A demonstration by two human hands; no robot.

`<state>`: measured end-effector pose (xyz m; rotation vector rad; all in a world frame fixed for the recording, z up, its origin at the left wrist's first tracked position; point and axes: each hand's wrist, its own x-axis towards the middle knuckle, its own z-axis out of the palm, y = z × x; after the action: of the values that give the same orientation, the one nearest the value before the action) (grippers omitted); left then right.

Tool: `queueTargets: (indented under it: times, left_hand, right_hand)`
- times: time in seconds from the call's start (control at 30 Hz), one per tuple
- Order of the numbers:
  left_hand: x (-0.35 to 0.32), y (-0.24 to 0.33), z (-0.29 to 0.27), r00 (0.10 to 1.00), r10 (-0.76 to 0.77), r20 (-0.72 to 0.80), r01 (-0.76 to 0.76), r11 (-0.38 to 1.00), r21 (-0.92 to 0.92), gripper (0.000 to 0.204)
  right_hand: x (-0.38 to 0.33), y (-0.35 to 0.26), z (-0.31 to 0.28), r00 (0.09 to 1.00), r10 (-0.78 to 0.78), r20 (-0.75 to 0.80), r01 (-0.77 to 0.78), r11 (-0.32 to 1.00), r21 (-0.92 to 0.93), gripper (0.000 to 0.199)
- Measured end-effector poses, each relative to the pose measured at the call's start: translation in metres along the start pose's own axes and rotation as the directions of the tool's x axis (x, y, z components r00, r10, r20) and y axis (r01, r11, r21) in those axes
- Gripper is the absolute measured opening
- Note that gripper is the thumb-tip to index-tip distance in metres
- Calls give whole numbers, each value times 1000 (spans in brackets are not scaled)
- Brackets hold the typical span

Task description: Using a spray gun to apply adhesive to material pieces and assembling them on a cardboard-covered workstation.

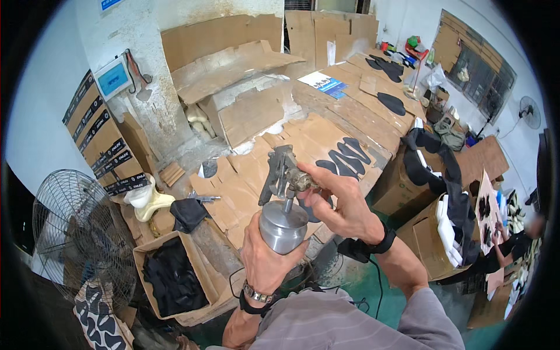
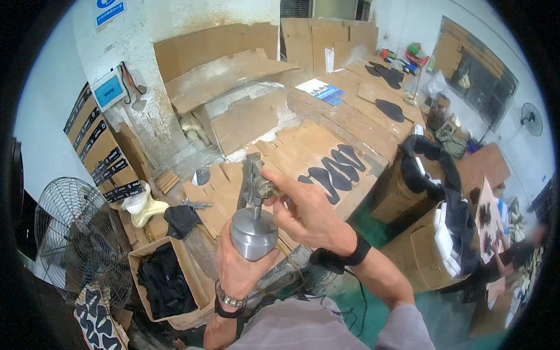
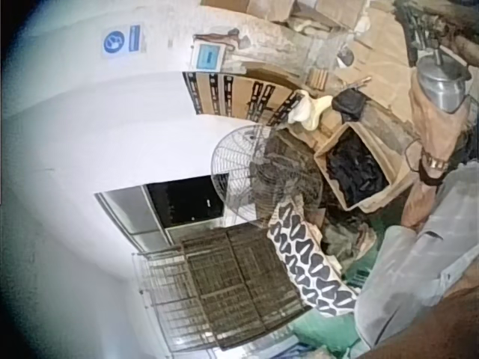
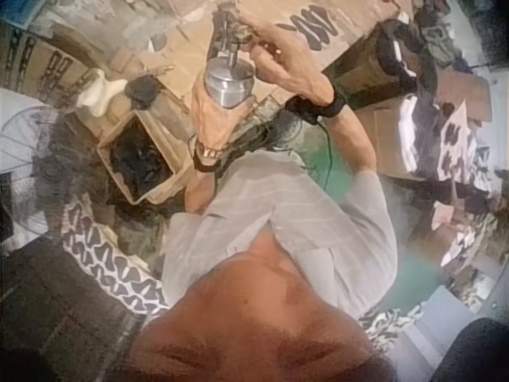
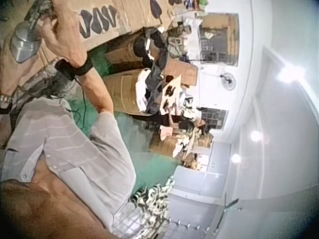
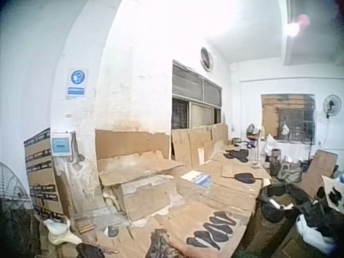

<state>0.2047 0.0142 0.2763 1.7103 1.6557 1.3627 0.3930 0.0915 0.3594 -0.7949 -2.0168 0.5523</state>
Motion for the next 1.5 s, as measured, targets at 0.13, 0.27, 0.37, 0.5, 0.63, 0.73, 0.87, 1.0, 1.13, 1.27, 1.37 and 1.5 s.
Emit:
queueTargets:
  times: [0.13,0.27,0.37,0.5,0.63,0.73,0.87,1.0,1.13,1.27,1.37,1.5]
  left_hand:
    - [-1,-1,2,998,41,-51,-38,998,53,106]
    - [0,-8,5,993,80,-90,-68,990,127,106]
    - [0,-13,9,985,116,-125,-84,968,235,106]
    - [1,-18,14,986,117,-121,-88,970,225,106]
    - [0,-25,17,987,88,-132,-56,972,228,107]
    - [-1,-25,15,991,55,-125,-29,979,202,107]
    - [-4,-30,13,989,9,-144,7,994,108,107]
    - [-1,-33,9,986,26,-163,-10,995,95,107]
    - [1,-31,4,982,26,-187,-14,998,65,106]
    - [1,-33,5,983,8,-185,6,997,74,106]
    - [0,-38,8,977,1,-213,23,994,108,105]
    - [-1,-48,14,970,29,-243,0,993,122,105]
  right_hand:
    - [0,5,4,1000,11,-19,-10,999,32,58]
    - [4,-1,4,993,115,-12,-114,993,31,50]
    - [11,-14,7,979,202,4,-199,968,-152,40]
    - [9,-6,19,982,182,-47,-188,934,-303,37]
    - [9,-7,27,982,181,-47,-184,894,-409,40]
    - [4,8,33,993,102,-62,-118,912,-393,41]
    - [3,11,32,994,111,-10,-111,983,-145,41]
    - [-2,13,35,984,174,45,-180,956,233,39]
    - [-2,6,47,975,218,-39,-197,935,296,34]
    - [-1,10,51,955,217,-200,-199,974,104,16]
    - [12,-10,53,966,5,-259,-70,968,-242,12]
    - [16,-7,52,974,-54,-221,-25,941,-338,14]
